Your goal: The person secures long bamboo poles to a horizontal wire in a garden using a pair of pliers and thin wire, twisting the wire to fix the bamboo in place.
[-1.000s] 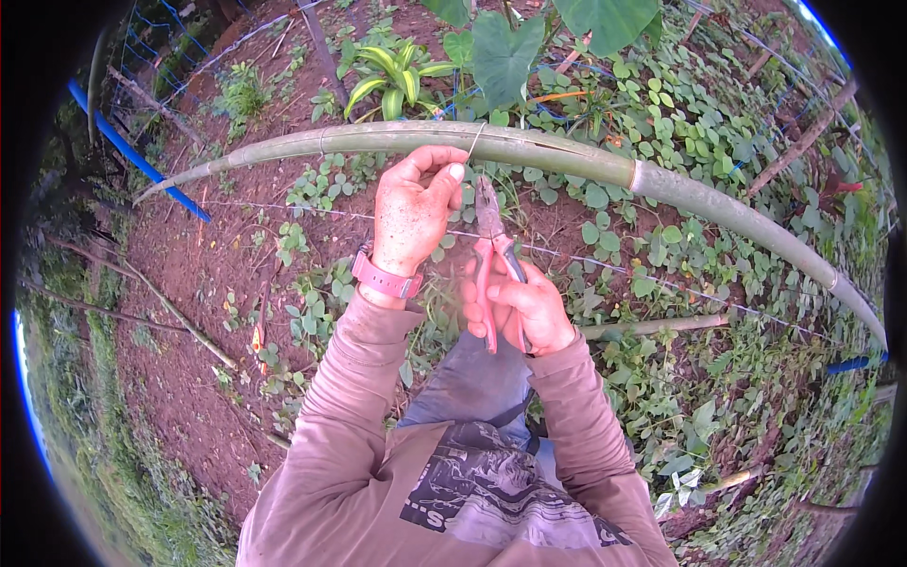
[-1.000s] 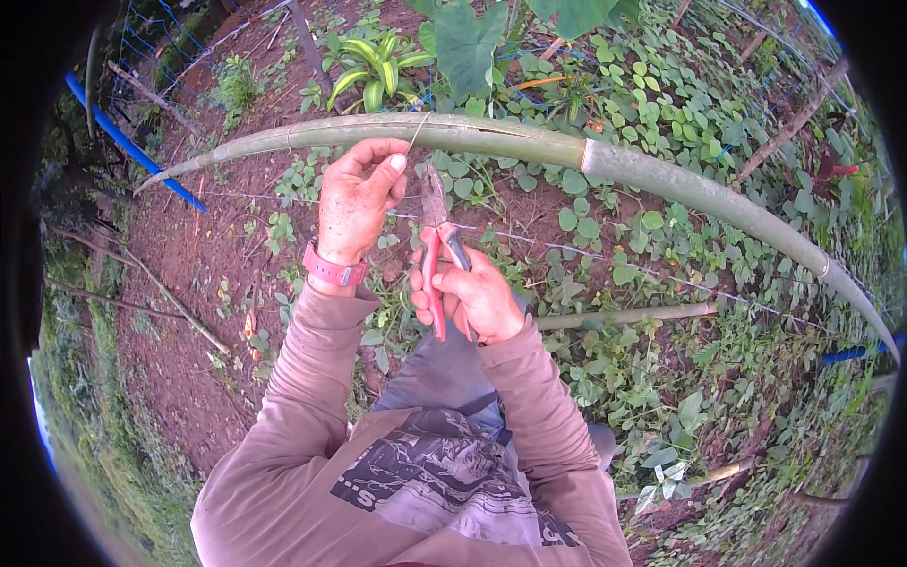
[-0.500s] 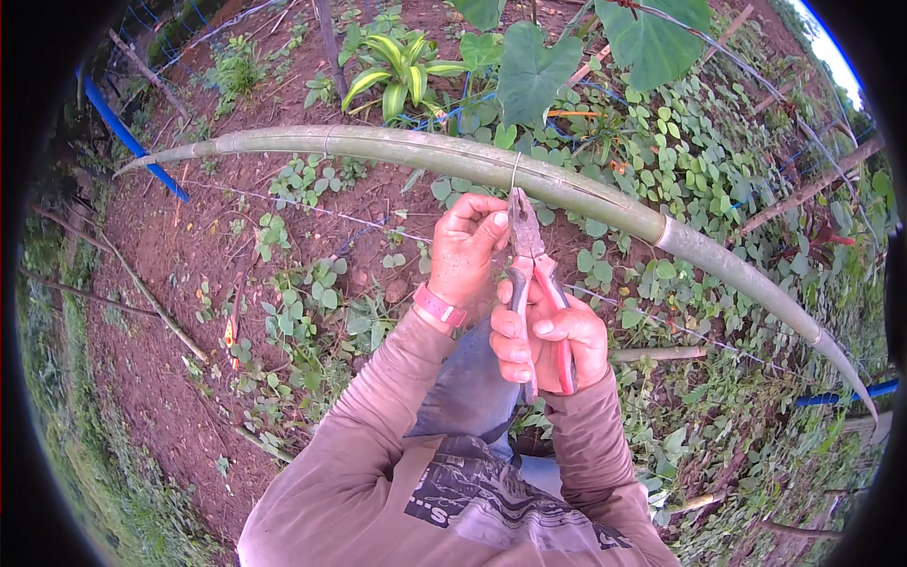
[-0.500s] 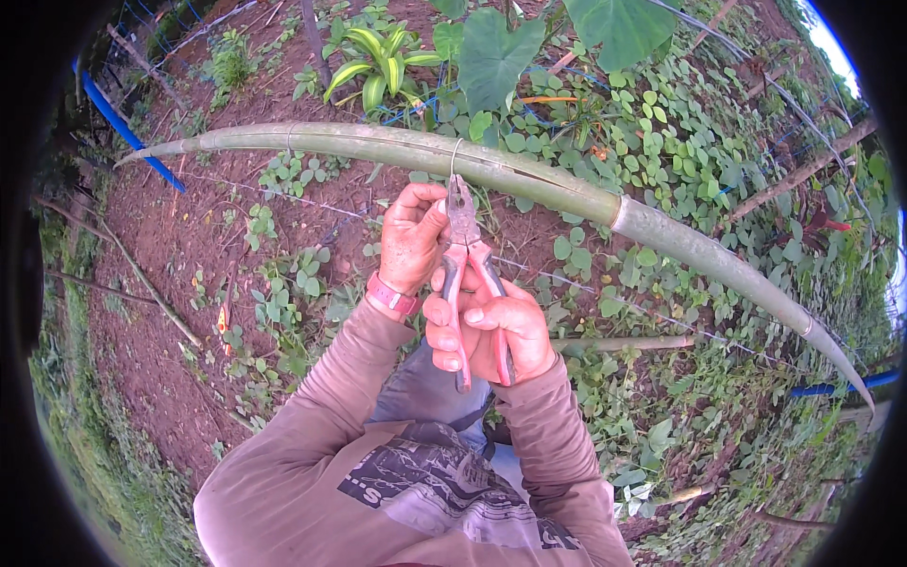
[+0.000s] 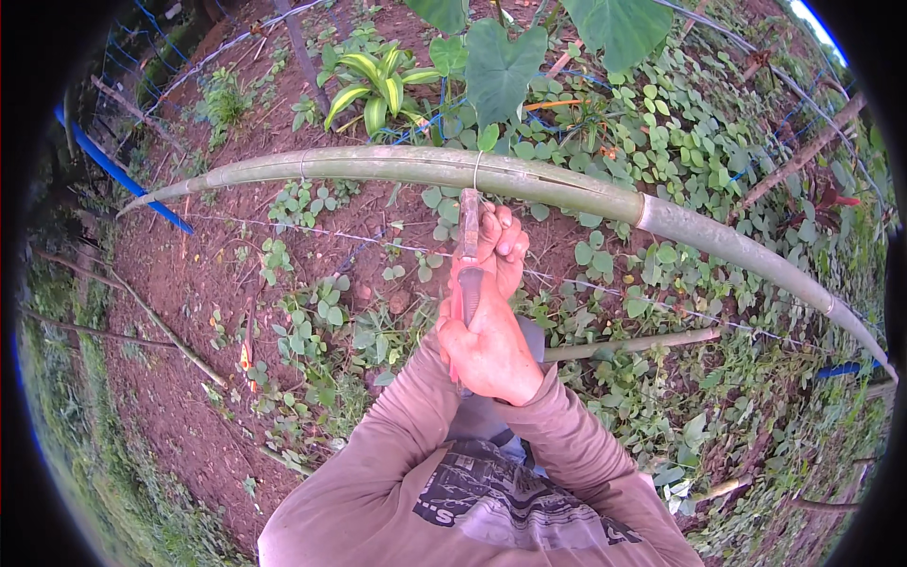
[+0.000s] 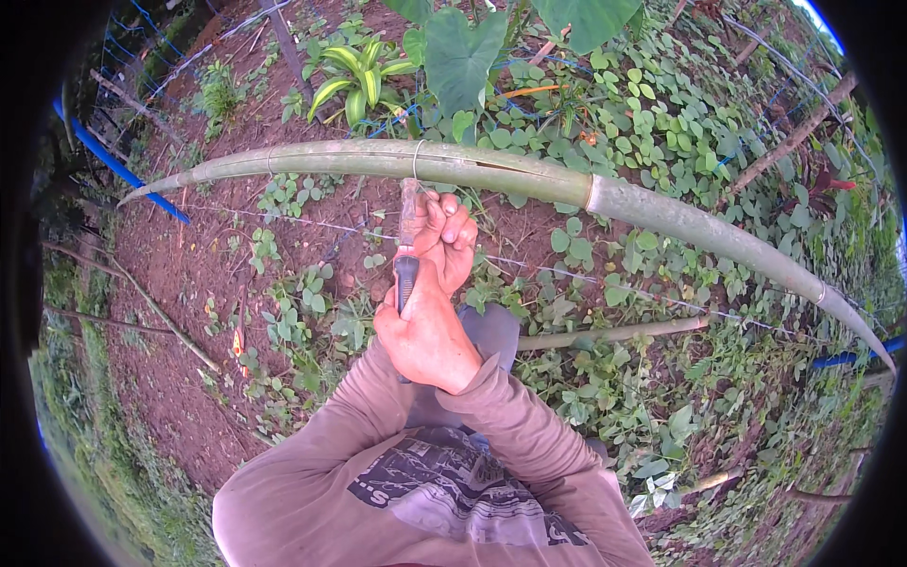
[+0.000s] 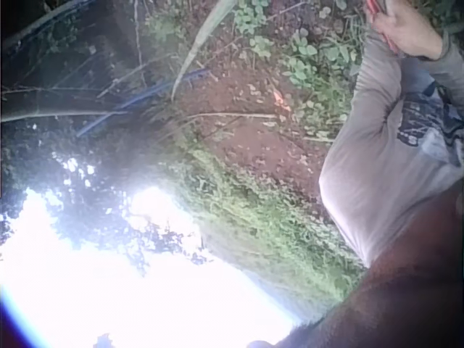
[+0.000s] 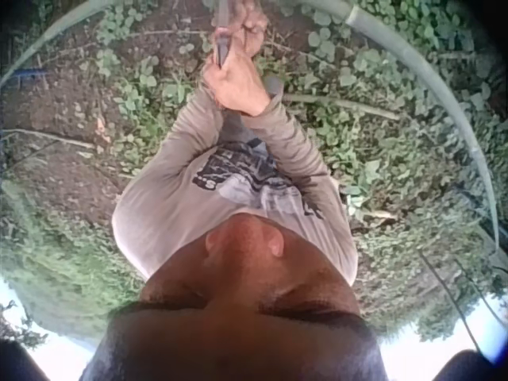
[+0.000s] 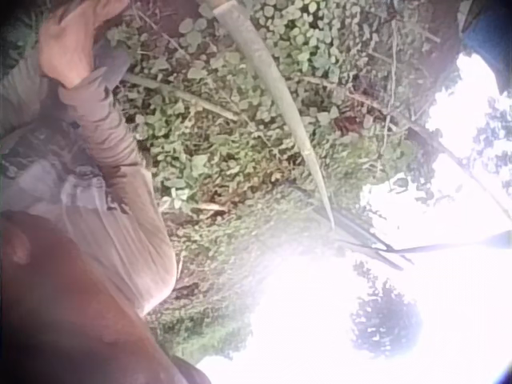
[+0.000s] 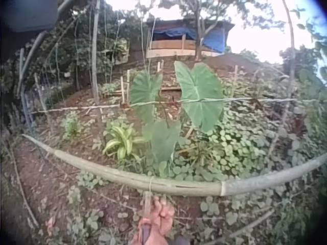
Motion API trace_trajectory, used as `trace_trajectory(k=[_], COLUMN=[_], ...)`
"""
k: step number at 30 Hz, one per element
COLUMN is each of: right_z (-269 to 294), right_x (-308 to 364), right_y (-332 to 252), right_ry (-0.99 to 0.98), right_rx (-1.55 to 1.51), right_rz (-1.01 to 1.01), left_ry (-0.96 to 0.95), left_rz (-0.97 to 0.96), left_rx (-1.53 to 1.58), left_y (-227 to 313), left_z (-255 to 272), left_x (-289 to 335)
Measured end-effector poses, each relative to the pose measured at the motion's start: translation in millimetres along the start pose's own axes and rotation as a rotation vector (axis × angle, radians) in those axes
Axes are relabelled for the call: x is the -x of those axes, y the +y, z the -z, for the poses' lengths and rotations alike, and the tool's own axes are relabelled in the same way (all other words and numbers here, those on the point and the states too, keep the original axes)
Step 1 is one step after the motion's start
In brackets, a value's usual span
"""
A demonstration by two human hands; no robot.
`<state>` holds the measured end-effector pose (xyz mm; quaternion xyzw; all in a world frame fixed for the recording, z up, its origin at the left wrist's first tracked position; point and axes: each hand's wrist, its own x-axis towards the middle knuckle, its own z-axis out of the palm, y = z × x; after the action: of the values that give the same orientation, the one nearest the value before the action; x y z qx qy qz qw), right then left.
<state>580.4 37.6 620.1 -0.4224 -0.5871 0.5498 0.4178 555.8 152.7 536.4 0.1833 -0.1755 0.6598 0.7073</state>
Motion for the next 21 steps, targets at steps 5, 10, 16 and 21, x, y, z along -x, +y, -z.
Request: trace_trajectory(k=[5, 10, 16, 21], right_z=[-4, -9, 12, 5], right_x=[2, -4, 7, 8], right_y=[-13, -26, -18, -20], right_ry=[0.218, 0.044, 0.197, 0.157], right_rx=[0.538, 0.724, 1.055, 1.075], right_rz=[0.092, 0.016, 0.156, 0.001], left_ry=[-0.11, -0.09, -0.042, -0.008], left_rz=[-0.013, -0.105, -0.011, 0.049], left_rx=[0.208, 0.181, 0.025, -0.113], left_y=[-14, 3, -30, -3], left_z=[3, 8, 4, 1], left_x=[-4, -1, -10, -8])
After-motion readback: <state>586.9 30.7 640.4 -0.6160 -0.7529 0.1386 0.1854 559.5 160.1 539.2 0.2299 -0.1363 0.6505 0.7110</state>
